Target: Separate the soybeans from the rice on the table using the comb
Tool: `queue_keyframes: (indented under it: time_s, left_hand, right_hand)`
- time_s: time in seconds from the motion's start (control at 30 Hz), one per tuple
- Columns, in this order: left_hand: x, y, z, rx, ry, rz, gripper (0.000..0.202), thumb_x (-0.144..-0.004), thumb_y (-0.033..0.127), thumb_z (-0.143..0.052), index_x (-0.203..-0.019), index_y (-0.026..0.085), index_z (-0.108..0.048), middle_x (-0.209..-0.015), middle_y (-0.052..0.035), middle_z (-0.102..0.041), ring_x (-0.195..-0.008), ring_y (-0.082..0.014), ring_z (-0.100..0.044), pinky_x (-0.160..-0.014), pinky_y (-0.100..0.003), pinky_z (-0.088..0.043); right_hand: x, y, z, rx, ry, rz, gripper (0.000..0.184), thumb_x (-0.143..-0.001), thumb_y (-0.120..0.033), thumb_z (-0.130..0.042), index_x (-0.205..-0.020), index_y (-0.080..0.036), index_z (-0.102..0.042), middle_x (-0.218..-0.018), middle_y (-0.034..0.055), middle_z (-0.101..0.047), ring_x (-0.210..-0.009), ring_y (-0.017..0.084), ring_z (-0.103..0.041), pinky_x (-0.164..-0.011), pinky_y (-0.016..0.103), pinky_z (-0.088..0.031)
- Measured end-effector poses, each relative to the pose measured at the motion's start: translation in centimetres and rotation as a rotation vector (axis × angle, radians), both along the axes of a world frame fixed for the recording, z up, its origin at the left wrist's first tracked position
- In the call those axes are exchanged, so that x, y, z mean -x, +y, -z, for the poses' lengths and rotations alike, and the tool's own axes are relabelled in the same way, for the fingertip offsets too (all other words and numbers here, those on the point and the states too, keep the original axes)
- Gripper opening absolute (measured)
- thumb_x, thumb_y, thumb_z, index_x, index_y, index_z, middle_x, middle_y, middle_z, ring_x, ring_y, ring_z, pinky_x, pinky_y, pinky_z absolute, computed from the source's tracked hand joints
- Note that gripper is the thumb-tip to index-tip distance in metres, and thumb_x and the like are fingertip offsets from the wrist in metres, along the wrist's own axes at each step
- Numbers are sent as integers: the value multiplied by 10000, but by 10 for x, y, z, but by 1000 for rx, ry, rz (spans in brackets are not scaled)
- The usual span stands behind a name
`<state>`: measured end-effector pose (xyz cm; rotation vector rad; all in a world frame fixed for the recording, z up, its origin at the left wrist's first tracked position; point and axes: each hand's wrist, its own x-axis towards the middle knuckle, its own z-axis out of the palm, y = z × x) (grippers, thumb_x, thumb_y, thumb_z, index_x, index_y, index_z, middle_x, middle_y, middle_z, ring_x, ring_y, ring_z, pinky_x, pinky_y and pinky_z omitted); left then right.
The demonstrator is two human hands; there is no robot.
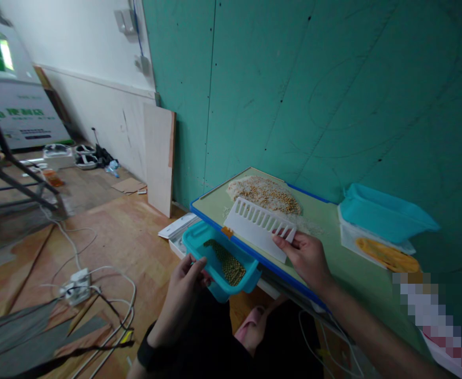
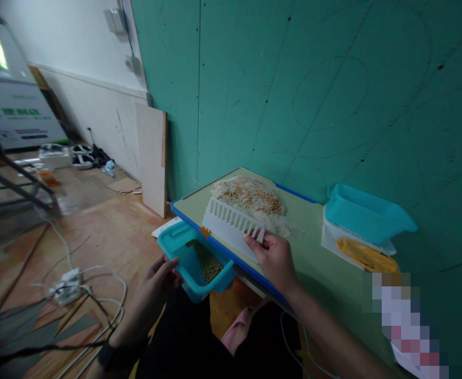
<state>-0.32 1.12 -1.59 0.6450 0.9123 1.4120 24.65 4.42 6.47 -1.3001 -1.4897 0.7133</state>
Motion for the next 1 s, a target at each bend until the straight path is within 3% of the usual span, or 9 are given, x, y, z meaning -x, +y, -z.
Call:
queue_keyframes:
  time_s: [0.23,0.37,0.53,0.63,0.73,0.87,1.0]
  left_hand:
    - [0,1,-1,10,16,-15,298,-715,387,-802,-685,181,-588,-531,34,-603,-479,-98,-545,-489,-195,-430]
    - [-1,0,-2,-2,15,-6,293,-727,382,-793,-675,179,-588,-539,27,-610,-491,-101,-548,-506,-203,-442]
    - [-2,-3,1,34,15,-7,296,-697,388,-810,-675,180,-599,-538,25,-617,-491,-106,-558,-505,-206,-445]
    - [-3,-5,4,54,10,-10,314,-666,400,-831,-694,180,-609,-530,25,-623,-481,-111,-568,-495,-207,-448]
    - [-5,-9,5,67,3,-13,324,-650,411,-840,-694,179,-617,-518,27,-614,-472,-109,-561,-486,-206,-443]
    - [-7,-17,10,90,-21,-31,330,-627,391,-862,-669,182,-611,-497,38,-589,-450,-96,-528,-464,-199,-420]
    - [-7,-24,18,101,-40,-34,314,-663,392,-848,-680,177,-619,-507,42,-575,-461,-93,-525,-468,-197,-417]
  right_hand:
    - [11,-13,-3,-30,-31,-3,282,-804,-417,-715,-914,-164,-774,-928,94,-788,-850,279,-757,-759,356,-608]
    - [19,-15,2,-103,-157,8,252,-862,-402,-664,-935,-185,-770,-920,75,-789,-836,254,-755,-752,319,-592]
    - [42,-8,7,-265,-458,-19,255,-949,-353,-556,-987,-203,-758,-871,77,-784,-777,220,-747,-705,266,-548]
    - [66,0,5,-344,-738,-64,305,-987,-250,-462,-1179,-190,-691,-858,81,-780,-735,197,-736,-701,260,-528]
    - [94,9,2,-408,-1000,-187,399,-961,-118,-402,-1317,-138,-580,-1087,139,-747,-915,197,-723,-766,263,-534]
    - [128,15,0,-397,-1222,-156,405,-970,-97,-338,-1324,-47,-528,-1079,228,-710,-866,240,-718,-654,311,-560]
    - [143,12,-1,-356,-1299,-79,400,-940,-57,-336,-1263,18,-561,-986,268,-708,-806,268,-723,-583,321,-557]
